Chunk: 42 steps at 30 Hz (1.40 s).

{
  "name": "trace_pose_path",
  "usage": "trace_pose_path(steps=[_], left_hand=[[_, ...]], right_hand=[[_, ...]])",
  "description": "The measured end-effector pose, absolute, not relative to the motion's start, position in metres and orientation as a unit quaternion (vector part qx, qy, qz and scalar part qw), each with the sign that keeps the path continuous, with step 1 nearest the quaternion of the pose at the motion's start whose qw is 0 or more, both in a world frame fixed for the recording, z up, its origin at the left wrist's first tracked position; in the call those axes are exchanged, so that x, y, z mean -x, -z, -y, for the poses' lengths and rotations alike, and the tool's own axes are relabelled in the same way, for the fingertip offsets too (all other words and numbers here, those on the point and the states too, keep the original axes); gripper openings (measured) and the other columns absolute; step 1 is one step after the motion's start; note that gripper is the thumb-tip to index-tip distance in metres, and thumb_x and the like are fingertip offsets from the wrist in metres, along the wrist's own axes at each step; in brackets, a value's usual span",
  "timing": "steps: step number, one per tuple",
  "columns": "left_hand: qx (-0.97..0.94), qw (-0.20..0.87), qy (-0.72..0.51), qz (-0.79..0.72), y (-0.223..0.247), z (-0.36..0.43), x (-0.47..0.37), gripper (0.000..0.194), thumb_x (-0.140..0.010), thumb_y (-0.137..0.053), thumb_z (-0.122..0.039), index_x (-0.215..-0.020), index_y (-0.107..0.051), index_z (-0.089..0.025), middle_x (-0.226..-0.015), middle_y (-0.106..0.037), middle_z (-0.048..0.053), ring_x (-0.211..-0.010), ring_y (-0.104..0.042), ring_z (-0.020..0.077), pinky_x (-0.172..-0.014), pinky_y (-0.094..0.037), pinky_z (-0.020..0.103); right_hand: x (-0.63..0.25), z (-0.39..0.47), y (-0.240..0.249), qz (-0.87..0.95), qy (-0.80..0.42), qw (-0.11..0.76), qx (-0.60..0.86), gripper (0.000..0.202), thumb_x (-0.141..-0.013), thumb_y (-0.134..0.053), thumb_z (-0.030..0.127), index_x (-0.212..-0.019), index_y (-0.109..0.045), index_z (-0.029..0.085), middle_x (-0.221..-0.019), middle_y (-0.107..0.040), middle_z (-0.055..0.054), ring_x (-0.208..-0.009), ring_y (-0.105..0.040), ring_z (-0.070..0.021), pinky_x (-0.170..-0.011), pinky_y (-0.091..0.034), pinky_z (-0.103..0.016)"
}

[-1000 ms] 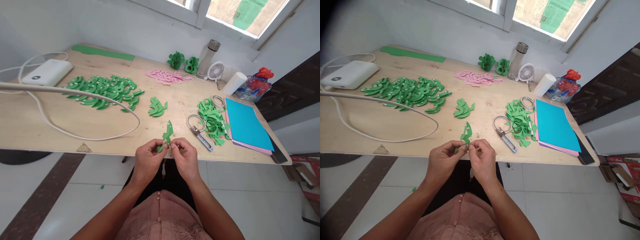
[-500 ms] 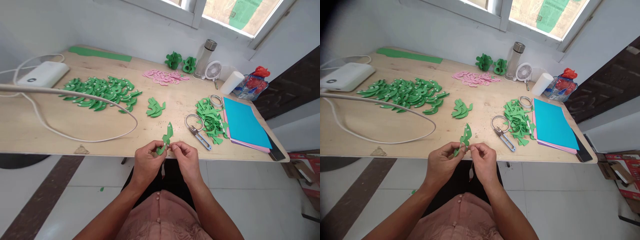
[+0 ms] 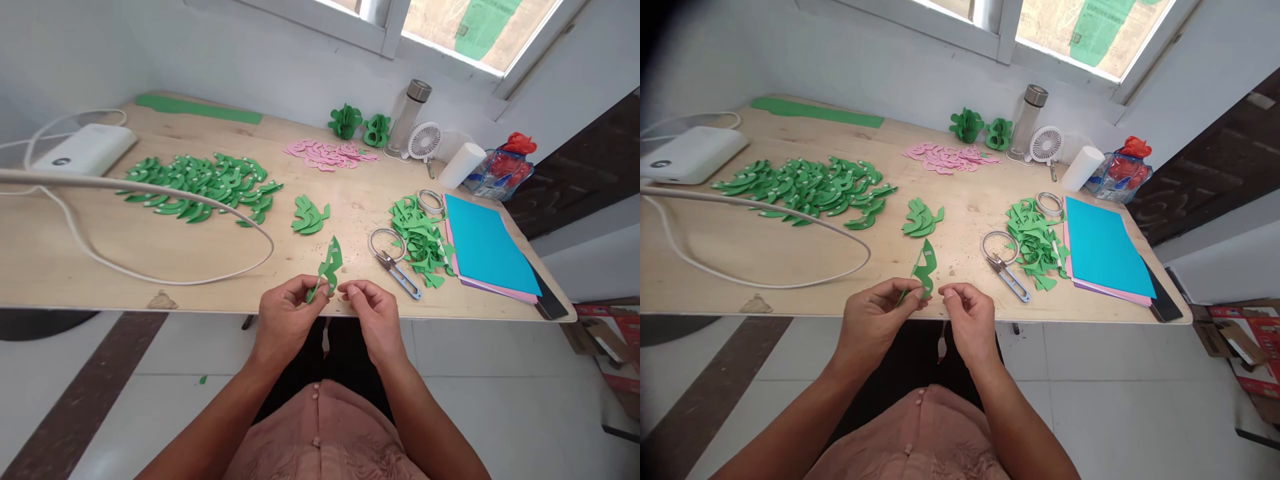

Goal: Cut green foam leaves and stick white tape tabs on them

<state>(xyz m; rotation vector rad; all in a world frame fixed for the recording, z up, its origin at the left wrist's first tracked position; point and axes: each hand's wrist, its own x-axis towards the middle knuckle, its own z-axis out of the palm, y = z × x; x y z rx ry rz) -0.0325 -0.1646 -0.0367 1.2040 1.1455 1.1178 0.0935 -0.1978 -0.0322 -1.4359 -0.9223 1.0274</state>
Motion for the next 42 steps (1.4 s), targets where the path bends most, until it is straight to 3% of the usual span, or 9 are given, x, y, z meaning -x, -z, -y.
trace_pose_path(steps=[7,11,18,21,27,33,38,42], left_hand=[[-0.547,0.532,-0.427,-0.485,0.033,0.165,0.030,0.012,-0.071,-0.067,-0.029,-0.070,-0.068,-0.017,-0.065,-0.065,-0.001,-0.060,-0.058,0.0124,-0.059,-0.047,0.022],[-0.554,0.520,-0.418,-0.499,0.037,0.165,0.030,0.014,-0.072,-0.065,-0.030,-0.075,-0.069,-0.017,-0.069,-0.067,0.000,-0.064,-0.060,0.0144,-0.062,-0.048,0.024],[-0.464,0.658,-0.386,-0.451,0.032,0.167,0.041,0.046,-0.068,-0.071,-0.028,-0.112,-0.061,-0.018,-0.090,-0.069,0.004,-0.076,-0.065,0.0162,-0.074,-0.053,0.030],[-0.417,0.678,-0.390,-0.463,0.028,0.166,0.043,0.041,-0.068,-0.072,-0.032,-0.106,-0.064,-0.017,-0.090,-0.069,0.005,-0.073,-0.065,0.0157,-0.067,-0.053,0.027],[-0.383,0.686,-0.393,-0.478,0.029,0.162,0.036,0.019,-0.067,-0.071,-0.030,-0.073,-0.063,-0.014,-0.061,-0.068,0.003,-0.054,-0.060,0.0126,-0.052,-0.047,0.022],[-0.409,0.689,-0.375,-0.466,0.028,0.164,0.035,0.016,-0.068,-0.069,-0.029,-0.068,-0.062,-0.015,-0.058,-0.067,0.003,-0.052,-0.059,0.0121,-0.050,-0.046,0.022],[-0.423,0.704,-0.339,-0.458,0.027,0.166,0.038,0.017,-0.068,-0.069,-0.031,-0.070,-0.065,-0.015,-0.058,-0.066,0.003,-0.052,-0.058,0.0130,-0.050,-0.047,0.023],[-0.410,0.716,-0.339,-0.452,0.029,0.165,0.040,0.019,-0.070,-0.067,-0.035,-0.070,-0.066,-0.016,-0.058,-0.066,0.003,-0.052,-0.058,0.0124,-0.050,-0.046,0.022]], right_hand=[[-0.087,0.192,0.035,0.395,-0.443,0.547,0.591,0.012,-0.077,-0.061,0.029,-0.078,-0.062,0.017,-0.070,-0.062,0.000,-0.066,-0.056,-0.0140,-0.065,-0.045,-0.027],[-0.088,0.190,0.041,0.403,-0.415,0.544,0.608,0.012,-0.076,-0.062,0.029,-0.074,-0.061,0.017,-0.069,-0.062,0.000,-0.064,-0.054,-0.0131,-0.065,-0.044,-0.026],[-0.093,0.189,0.042,0.380,-0.446,0.569,0.577,0.015,-0.077,-0.062,0.032,-0.076,-0.059,0.018,-0.070,-0.059,0.001,-0.066,-0.053,-0.0122,-0.065,-0.042,-0.024],[-0.093,0.189,0.041,0.376,-0.455,0.566,0.575,0.015,-0.077,-0.062,0.032,-0.077,-0.059,0.017,-0.070,-0.058,0.002,-0.065,-0.051,-0.0119,-0.065,-0.041,-0.024],[-0.092,0.191,0.037,0.374,-0.458,0.571,0.570,0.021,-0.081,-0.058,0.037,-0.075,-0.059,0.017,-0.067,-0.054,0.002,-0.065,-0.050,-0.0118,-0.064,-0.041,-0.024],[-0.092,0.190,0.036,0.367,-0.453,0.583,0.565,0.021,-0.079,-0.060,0.038,-0.084,-0.062,0.018,-0.073,-0.060,0.000,-0.067,-0.052,-0.0119,-0.065,-0.043,-0.023],[-0.090,0.188,0.034,0.347,-0.470,0.585,0.562,0.023,-0.076,-0.063,0.039,-0.068,-0.057,0.018,-0.063,-0.055,0.003,-0.059,-0.048,-0.0108,-0.059,-0.041,-0.023],[-0.089,0.188,0.035,0.333,-0.480,0.591,0.556,0.023,-0.074,-0.065,0.038,-0.068,-0.058,0.018,-0.064,-0.057,0.002,-0.059,-0.048,-0.0109,-0.060,-0.041,-0.024]])
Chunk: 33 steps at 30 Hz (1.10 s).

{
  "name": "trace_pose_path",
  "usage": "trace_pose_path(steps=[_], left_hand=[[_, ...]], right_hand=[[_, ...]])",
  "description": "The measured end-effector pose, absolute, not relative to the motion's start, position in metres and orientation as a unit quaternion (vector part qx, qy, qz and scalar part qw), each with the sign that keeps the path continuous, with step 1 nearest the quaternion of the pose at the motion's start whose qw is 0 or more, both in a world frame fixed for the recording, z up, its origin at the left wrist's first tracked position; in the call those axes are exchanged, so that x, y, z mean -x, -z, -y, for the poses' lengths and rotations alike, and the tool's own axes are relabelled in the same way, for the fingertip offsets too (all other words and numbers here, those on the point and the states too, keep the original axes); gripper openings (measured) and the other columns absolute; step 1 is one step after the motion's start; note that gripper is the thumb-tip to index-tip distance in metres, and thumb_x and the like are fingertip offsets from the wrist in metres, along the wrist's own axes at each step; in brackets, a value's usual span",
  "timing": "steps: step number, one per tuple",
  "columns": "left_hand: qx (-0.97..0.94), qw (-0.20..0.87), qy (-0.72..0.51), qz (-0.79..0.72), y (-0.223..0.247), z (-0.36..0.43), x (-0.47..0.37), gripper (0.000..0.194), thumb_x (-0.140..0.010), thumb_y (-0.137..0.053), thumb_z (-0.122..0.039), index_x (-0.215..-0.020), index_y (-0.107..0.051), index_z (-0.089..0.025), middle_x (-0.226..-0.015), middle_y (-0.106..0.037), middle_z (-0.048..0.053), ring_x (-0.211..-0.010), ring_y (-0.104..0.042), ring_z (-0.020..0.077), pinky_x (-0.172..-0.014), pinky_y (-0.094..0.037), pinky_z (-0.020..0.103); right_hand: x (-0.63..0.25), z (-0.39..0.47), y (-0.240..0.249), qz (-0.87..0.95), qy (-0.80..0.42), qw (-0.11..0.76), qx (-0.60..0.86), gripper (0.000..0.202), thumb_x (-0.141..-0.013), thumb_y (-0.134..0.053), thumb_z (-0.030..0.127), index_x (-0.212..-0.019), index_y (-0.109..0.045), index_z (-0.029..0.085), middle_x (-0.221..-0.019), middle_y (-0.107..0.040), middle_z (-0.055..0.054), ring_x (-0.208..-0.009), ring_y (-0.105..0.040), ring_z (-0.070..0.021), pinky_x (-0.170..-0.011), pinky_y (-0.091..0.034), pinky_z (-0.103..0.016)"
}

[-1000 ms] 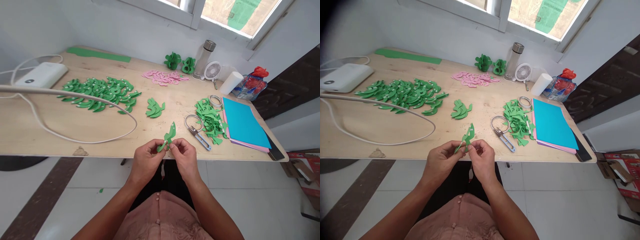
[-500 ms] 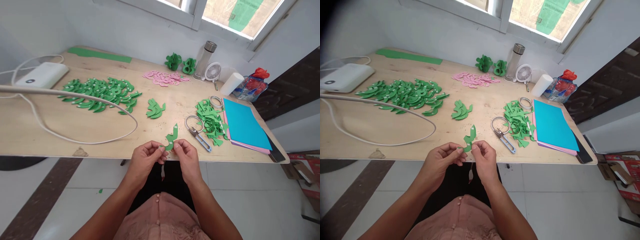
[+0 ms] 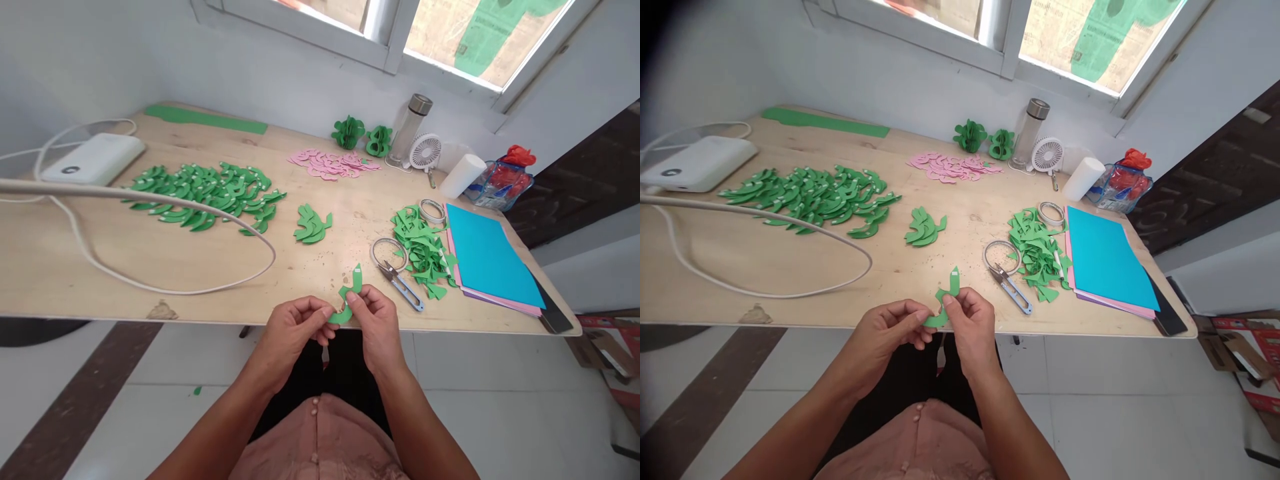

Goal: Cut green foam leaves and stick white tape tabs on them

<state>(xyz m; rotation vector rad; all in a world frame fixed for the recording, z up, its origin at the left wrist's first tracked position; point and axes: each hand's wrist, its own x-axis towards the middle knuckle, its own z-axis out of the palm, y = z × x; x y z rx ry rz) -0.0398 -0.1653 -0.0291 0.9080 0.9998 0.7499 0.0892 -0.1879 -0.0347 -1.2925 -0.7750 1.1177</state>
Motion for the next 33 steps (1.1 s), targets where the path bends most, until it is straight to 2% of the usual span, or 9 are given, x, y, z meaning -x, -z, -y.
trace_pose_path(steps=[10,15,21,27,33], left_hand=[[-0.439,0.710,-0.314,-0.452,0.026,0.158,0.043,0.021,-0.071,-0.065,-0.037,-0.066,-0.062,-0.016,-0.054,-0.063,0.001,-0.048,-0.055,0.0119,-0.047,-0.043,0.022],[-0.491,0.648,-0.368,-0.451,0.026,0.127,0.048,0.020,-0.070,-0.064,-0.036,-0.066,-0.063,-0.016,-0.053,-0.063,0.001,-0.048,-0.056,0.0119,-0.046,-0.041,0.021],[-0.484,0.540,-0.450,-0.521,0.029,0.070,0.067,0.016,-0.067,-0.065,-0.032,-0.065,-0.064,-0.016,-0.050,-0.063,0.000,-0.046,-0.056,0.0120,-0.046,-0.042,0.021],[-0.472,0.435,-0.505,-0.577,0.034,0.024,0.106,0.013,-0.064,-0.067,-0.028,-0.070,-0.065,-0.017,-0.052,-0.064,0.001,-0.047,-0.058,0.0141,-0.042,-0.038,0.021],[-0.492,0.439,-0.471,-0.586,0.037,0.003,0.124,0.005,-0.061,-0.066,-0.023,-0.063,-0.063,-0.019,-0.050,-0.061,0.001,-0.045,-0.056,0.0144,-0.042,-0.036,0.022]], right_hand=[[-0.097,0.183,0.043,0.318,-0.414,0.616,0.590,0.024,-0.078,-0.062,0.041,-0.081,-0.063,0.017,-0.066,-0.056,0.001,-0.061,-0.048,-0.0121,-0.059,-0.041,-0.023],[-0.098,0.183,0.046,0.331,-0.376,0.611,0.613,0.033,-0.079,-0.061,0.042,-0.102,-0.061,0.018,-0.088,-0.065,-0.005,-0.070,-0.055,-0.0147,-0.066,-0.045,-0.027],[-0.097,0.186,0.050,0.329,-0.372,0.605,0.622,0.034,-0.078,-0.063,0.042,-0.102,-0.062,0.018,-0.087,-0.066,-0.006,-0.070,-0.056,-0.0152,-0.067,-0.046,-0.028],[-0.096,0.186,0.052,0.332,-0.380,0.601,0.619,0.034,-0.078,-0.063,0.041,-0.102,-0.061,0.018,-0.087,-0.065,-0.006,-0.073,-0.055,-0.0158,-0.070,-0.046,-0.029],[-0.095,0.186,0.052,0.334,-0.383,0.597,0.621,0.034,-0.077,-0.063,0.043,-0.102,-0.061,0.018,-0.087,-0.065,-0.005,-0.074,-0.056,-0.0158,-0.070,-0.046,-0.028]])
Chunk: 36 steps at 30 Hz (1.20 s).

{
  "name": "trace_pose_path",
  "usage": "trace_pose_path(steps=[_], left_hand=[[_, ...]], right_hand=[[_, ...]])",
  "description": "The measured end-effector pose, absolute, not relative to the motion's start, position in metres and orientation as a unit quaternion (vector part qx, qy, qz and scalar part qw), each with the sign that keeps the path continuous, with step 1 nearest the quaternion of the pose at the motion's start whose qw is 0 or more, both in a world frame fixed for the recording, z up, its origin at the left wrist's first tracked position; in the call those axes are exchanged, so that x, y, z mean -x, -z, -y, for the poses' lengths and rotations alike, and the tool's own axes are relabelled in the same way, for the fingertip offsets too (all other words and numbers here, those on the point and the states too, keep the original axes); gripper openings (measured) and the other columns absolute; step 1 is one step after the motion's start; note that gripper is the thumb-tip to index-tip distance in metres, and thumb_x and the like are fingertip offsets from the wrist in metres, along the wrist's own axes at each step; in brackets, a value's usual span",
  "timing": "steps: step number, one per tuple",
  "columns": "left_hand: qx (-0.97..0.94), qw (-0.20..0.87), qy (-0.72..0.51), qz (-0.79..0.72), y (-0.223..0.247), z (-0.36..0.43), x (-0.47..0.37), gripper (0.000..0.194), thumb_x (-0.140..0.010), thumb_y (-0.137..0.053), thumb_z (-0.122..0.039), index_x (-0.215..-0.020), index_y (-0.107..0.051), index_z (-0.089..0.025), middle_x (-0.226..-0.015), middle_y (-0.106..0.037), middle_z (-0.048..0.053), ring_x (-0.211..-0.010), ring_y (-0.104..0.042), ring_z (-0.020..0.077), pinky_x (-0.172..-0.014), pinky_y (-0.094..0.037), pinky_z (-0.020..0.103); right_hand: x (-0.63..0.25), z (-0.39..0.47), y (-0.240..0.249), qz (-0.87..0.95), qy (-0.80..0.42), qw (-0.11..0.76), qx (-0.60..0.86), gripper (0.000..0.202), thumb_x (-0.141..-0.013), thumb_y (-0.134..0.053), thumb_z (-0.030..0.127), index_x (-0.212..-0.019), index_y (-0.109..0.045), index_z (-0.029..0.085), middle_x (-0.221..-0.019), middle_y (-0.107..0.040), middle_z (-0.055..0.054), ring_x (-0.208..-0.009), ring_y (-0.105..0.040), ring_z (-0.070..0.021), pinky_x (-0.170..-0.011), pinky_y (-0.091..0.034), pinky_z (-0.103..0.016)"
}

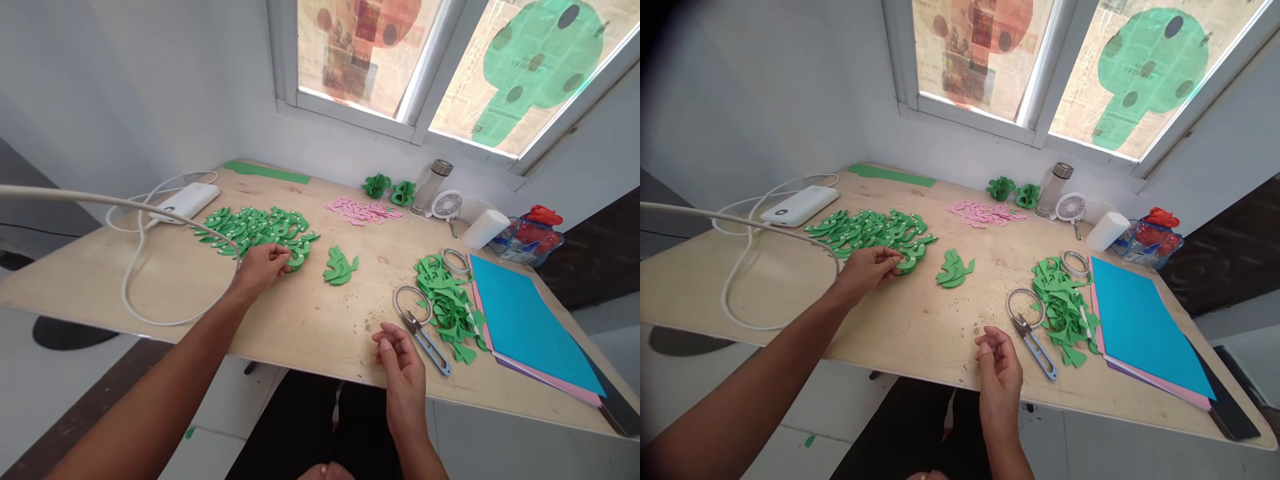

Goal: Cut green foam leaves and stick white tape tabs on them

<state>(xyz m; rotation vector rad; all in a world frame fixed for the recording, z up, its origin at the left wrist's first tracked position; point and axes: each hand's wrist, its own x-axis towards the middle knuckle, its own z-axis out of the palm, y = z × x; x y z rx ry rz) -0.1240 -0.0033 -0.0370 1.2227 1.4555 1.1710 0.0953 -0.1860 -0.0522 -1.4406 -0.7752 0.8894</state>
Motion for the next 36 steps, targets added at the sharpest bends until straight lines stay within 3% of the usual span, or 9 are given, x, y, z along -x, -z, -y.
trace_pose_path(steps=[4,7,12,18,22,28,36], left_hand=[[-0.532,0.414,-0.383,-0.632,0.039,-0.003,0.128,0.008,-0.065,-0.061,-0.025,-0.069,-0.063,-0.019,-0.051,-0.061,0.001,-0.040,-0.049,0.0121,-0.040,-0.033,0.022],[-0.565,0.350,-0.300,-0.684,0.040,-0.008,0.131,0.016,-0.071,-0.054,-0.027,-0.082,-0.062,-0.018,-0.054,-0.063,0.001,-0.042,-0.051,0.0141,-0.041,-0.035,0.023],[-0.606,0.253,-0.208,-0.725,0.037,-0.014,0.133,0.021,-0.073,-0.050,-0.021,-0.090,-0.062,-0.018,-0.061,-0.067,0.004,-0.060,-0.062,0.0218,-0.053,-0.041,0.028],[-0.681,0.096,-0.072,-0.722,0.035,-0.012,0.129,0.025,-0.080,-0.044,-0.023,-0.092,-0.064,-0.018,-0.093,-0.070,0.015,-0.088,-0.063,0.0337,-0.065,-0.043,0.037],[-0.696,0.057,-0.048,-0.714,0.035,-0.005,0.124,0.028,-0.084,-0.039,-0.026,-0.092,-0.064,-0.017,-0.094,-0.068,0.016,-0.091,-0.062,0.0354,-0.064,-0.043,0.038],[-0.701,-0.008,-0.099,-0.707,0.032,0.015,0.114,0.034,-0.090,-0.030,-0.030,-0.096,-0.061,-0.016,-0.103,-0.063,0.013,-0.085,-0.062,0.0287,-0.059,-0.041,0.034],[-0.738,0.005,-0.090,-0.669,0.036,0.016,0.105,0.032,-0.089,-0.038,-0.035,-0.106,-0.060,-0.019,-0.111,-0.059,0.010,-0.088,-0.061,0.0258,-0.064,-0.041,0.032]], right_hand=[[-0.095,0.185,0.052,0.327,-0.382,0.597,0.624,0.037,-0.077,-0.063,0.044,-0.102,-0.060,0.017,-0.088,-0.065,-0.006,-0.077,-0.057,-0.0168,-0.072,-0.046,-0.029],[-0.095,0.185,0.053,0.326,-0.384,0.594,0.628,0.037,-0.077,-0.063,0.044,-0.102,-0.060,0.017,-0.088,-0.065,-0.006,-0.077,-0.056,-0.0163,-0.072,-0.045,-0.028],[-0.096,0.186,0.054,0.330,-0.389,0.595,0.621,0.035,-0.078,-0.062,0.042,-0.103,-0.060,0.018,-0.089,-0.065,-0.005,-0.078,-0.056,-0.0160,-0.072,-0.045,-0.028],[-0.097,0.186,0.055,0.337,-0.390,0.595,0.617,0.034,-0.079,-0.060,0.040,-0.105,-0.060,0.017,-0.092,-0.065,-0.007,-0.080,-0.057,-0.0166,-0.074,-0.044,-0.029],[-0.096,0.186,0.056,0.344,-0.394,0.594,0.611,0.034,-0.081,-0.059,0.040,-0.106,-0.059,0.017,-0.094,-0.064,-0.007,-0.083,-0.056,-0.0168,-0.074,-0.044,-0.029],[-0.097,0.186,0.057,0.351,-0.394,0.590,0.611,0.032,-0.081,-0.059,0.041,-0.105,-0.059,0.018,-0.093,-0.063,-0.006,-0.088,-0.056,-0.0167,-0.077,-0.044,-0.028],[-0.096,0.189,0.057,0.358,-0.389,0.586,0.614,0.033,-0.081,-0.058,0.041,-0.104,-0.060,0.018,-0.094,-0.064,-0.007,-0.090,-0.057,-0.0186,-0.081,-0.045,-0.031]])
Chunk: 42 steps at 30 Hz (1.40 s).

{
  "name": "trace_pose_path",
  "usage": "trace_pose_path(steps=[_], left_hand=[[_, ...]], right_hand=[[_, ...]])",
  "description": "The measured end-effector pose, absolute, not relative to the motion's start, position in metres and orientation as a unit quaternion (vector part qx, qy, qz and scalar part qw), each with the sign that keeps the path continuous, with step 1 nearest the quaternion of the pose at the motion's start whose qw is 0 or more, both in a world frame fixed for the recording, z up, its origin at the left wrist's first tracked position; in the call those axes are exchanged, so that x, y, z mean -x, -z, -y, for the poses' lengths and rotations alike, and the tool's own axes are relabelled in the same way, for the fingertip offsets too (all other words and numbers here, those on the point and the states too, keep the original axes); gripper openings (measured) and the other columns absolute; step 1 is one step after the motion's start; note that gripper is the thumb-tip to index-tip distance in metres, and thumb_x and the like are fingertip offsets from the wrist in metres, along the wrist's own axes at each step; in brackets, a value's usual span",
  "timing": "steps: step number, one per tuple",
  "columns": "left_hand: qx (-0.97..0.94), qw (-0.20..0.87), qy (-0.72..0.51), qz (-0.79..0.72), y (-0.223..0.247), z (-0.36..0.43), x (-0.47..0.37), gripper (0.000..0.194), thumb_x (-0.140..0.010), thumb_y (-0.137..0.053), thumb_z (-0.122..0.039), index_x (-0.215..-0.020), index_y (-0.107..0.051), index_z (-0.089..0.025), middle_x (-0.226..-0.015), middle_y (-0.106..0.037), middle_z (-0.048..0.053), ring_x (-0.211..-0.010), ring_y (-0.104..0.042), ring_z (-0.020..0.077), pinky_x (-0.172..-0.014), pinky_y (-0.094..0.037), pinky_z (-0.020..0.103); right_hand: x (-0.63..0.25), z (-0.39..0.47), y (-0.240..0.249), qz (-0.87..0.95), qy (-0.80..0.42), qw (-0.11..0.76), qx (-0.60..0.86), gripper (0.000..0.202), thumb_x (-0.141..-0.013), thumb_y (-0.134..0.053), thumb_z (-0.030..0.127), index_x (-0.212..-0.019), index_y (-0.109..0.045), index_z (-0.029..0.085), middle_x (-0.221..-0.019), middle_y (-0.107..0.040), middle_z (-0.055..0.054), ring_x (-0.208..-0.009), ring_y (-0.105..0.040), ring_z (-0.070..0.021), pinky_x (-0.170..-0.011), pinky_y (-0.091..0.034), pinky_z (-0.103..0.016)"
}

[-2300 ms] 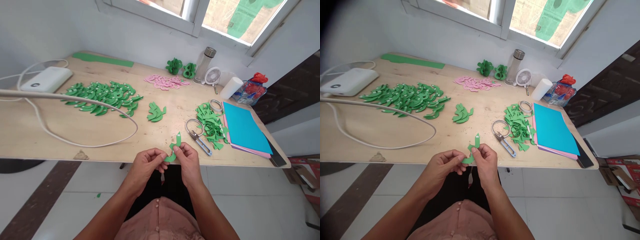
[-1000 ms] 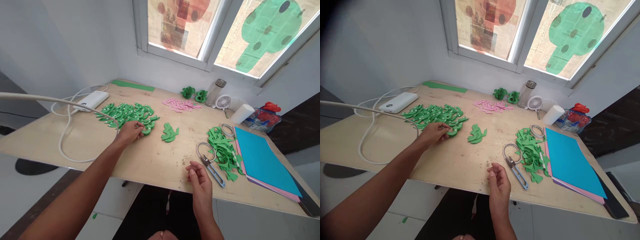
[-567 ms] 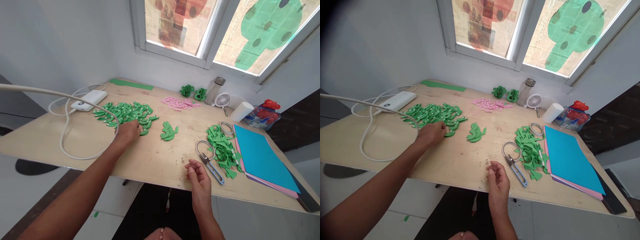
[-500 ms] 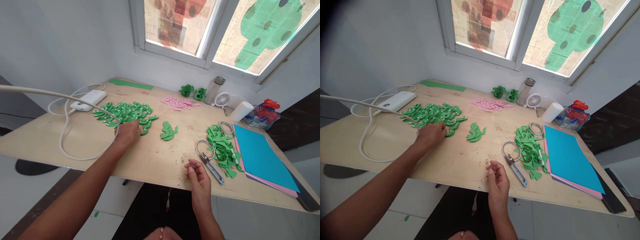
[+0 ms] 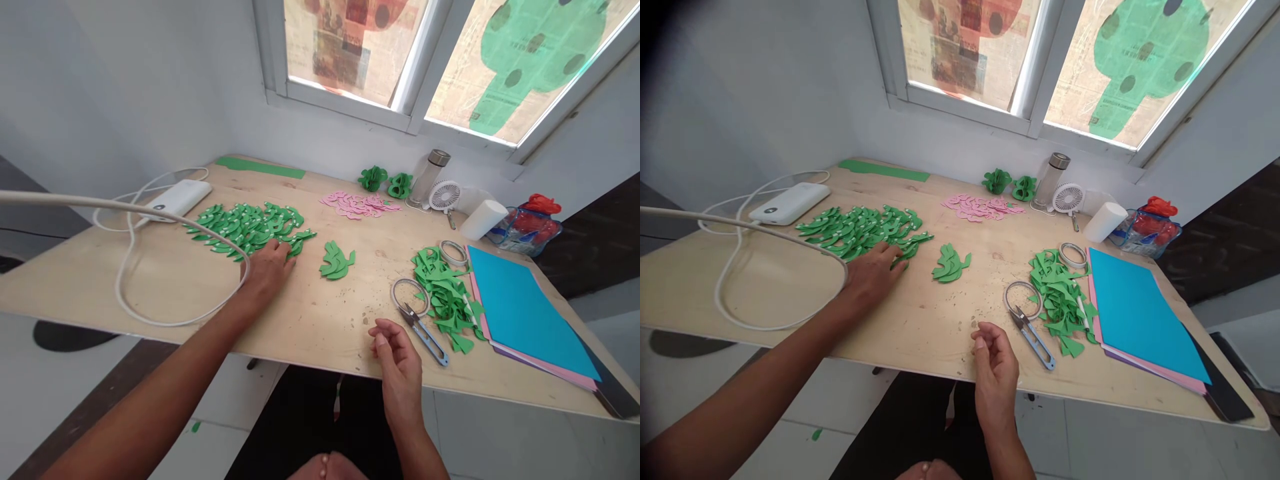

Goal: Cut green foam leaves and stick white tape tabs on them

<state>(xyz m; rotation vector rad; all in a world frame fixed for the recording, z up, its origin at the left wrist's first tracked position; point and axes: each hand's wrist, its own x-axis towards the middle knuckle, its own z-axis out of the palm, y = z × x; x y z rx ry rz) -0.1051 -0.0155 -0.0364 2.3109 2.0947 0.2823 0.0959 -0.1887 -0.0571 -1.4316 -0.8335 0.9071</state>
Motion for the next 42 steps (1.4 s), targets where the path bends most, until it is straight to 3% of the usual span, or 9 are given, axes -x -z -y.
trace_pose_path(steps=[10,15,27,34,42], left_hand=[[-0.686,0.018,-0.072,-0.724,0.034,-0.011,0.103,0.029,-0.084,-0.042,-0.027,-0.102,-0.064,-0.019,-0.100,-0.068,0.014,-0.093,-0.063,0.0305,-0.067,-0.045,0.035],[-0.674,0.022,-0.102,-0.732,0.037,-0.016,0.100,0.032,-0.084,-0.043,-0.033,-0.105,-0.062,-0.017,-0.097,-0.070,0.014,-0.094,-0.063,0.0311,-0.072,-0.045,0.036],[-0.773,0.046,-0.172,-0.609,0.034,-0.002,0.081,0.022,-0.084,-0.045,-0.028,-0.093,-0.063,-0.021,-0.101,-0.068,0.005,-0.093,-0.062,0.0224,-0.073,-0.043,0.030],[-0.801,0.081,-0.102,-0.584,0.039,0.002,0.047,0.039,-0.076,-0.051,-0.048,-0.098,-0.063,-0.018,-0.103,-0.066,0.009,-0.093,-0.063,0.0272,-0.067,-0.045,0.032],[-0.778,0.120,-0.100,-0.609,0.040,0.004,0.047,0.038,-0.070,-0.058,-0.038,-0.103,-0.058,-0.018,-0.104,-0.067,0.010,-0.095,-0.063,0.0268,-0.071,-0.046,0.032]], right_hand=[[-0.096,0.190,0.058,0.366,-0.385,0.585,0.614,0.031,-0.082,-0.057,0.039,-0.103,-0.061,0.017,-0.094,-0.064,-0.007,-0.090,-0.057,-0.0186,-0.082,-0.045,-0.032],[-0.095,0.190,0.057,0.367,-0.380,0.590,0.611,0.028,-0.083,-0.058,0.037,-0.102,-0.061,0.017,-0.091,-0.065,-0.007,-0.088,-0.059,-0.0182,-0.079,-0.047,-0.031],[-0.094,0.189,0.055,0.374,-0.387,0.600,0.591,0.024,-0.083,-0.056,0.034,-0.099,-0.063,0.018,-0.087,-0.065,-0.006,-0.083,-0.060,-0.0167,-0.073,-0.048,-0.028],[-0.097,0.188,0.061,0.387,-0.385,0.594,0.591,0.026,-0.082,-0.057,0.035,-0.099,-0.064,0.017,-0.088,-0.065,-0.006,-0.084,-0.060,-0.0172,-0.073,-0.047,-0.027],[-0.096,0.188,0.059,0.405,-0.371,0.596,0.586,0.023,-0.085,-0.055,0.032,-0.099,-0.064,0.017,-0.087,-0.066,-0.006,-0.084,-0.061,-0.0179,-0.073,-0.049,-0.028]])
